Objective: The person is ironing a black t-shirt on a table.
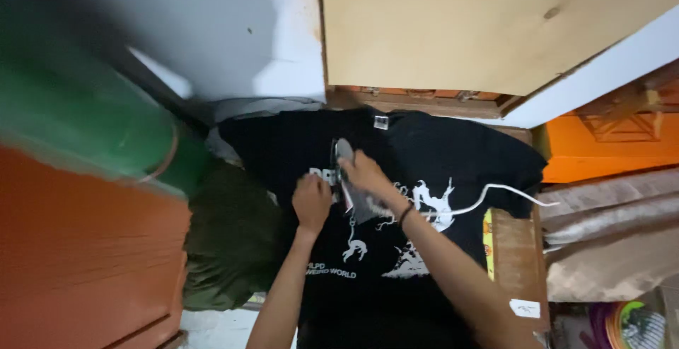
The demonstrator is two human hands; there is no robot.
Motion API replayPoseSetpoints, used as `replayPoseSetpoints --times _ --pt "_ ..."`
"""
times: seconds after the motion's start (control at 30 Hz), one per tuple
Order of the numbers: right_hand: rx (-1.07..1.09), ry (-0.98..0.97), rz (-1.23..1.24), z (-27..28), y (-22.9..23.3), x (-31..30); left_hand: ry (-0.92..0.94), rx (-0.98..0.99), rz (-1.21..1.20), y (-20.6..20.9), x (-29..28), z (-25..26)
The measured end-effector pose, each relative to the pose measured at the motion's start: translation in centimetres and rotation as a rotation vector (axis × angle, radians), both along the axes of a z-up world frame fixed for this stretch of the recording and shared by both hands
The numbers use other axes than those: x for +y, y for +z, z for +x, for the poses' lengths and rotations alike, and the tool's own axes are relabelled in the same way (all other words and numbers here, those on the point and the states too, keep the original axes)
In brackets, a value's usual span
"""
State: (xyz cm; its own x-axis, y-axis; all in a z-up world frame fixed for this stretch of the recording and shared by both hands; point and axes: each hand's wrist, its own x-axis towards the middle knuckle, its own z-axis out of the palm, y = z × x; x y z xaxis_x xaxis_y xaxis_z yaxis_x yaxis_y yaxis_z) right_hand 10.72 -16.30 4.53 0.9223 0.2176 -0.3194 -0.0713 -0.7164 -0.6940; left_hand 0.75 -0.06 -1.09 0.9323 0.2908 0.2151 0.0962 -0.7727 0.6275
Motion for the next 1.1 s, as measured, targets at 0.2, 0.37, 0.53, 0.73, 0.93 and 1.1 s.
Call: replayPoseSetpoints --times 0.2,0.37,0.53,0.73,0.93,1.1 --pt "0.029 -0.345 0.004 -6.0 5.0 -4.2 -0.314 -0.055 0.324 4.1 -1.9 1.0" --pt "-0.313 -0.476 -0.274 -3.2 2.0 -12.7 -0.303 0.015 0.419 2.0 -1.7 1.0" --pt "-0.381 -0.473 -0.251 0.3 2.6 -16.6 -0.298 -0.017 0.428 2.5 -1.7 1.0" --pt "-0.301 -0.450 -0.353 1.7 3.1 -20.7 -0.298 0.000 0.420 1.2 -1.6 0.7" --pt "-0.297 -0.552 -0.378 -2.4 2.9 -23.0 -0.287 0.036 0.428 2.5 -1.9 0.9" --pt "-0.324 -0.672 -0.391 -2.7 2.7 -23.9 -0.278 0.027 0.456 2.1 -1.9 0.9"
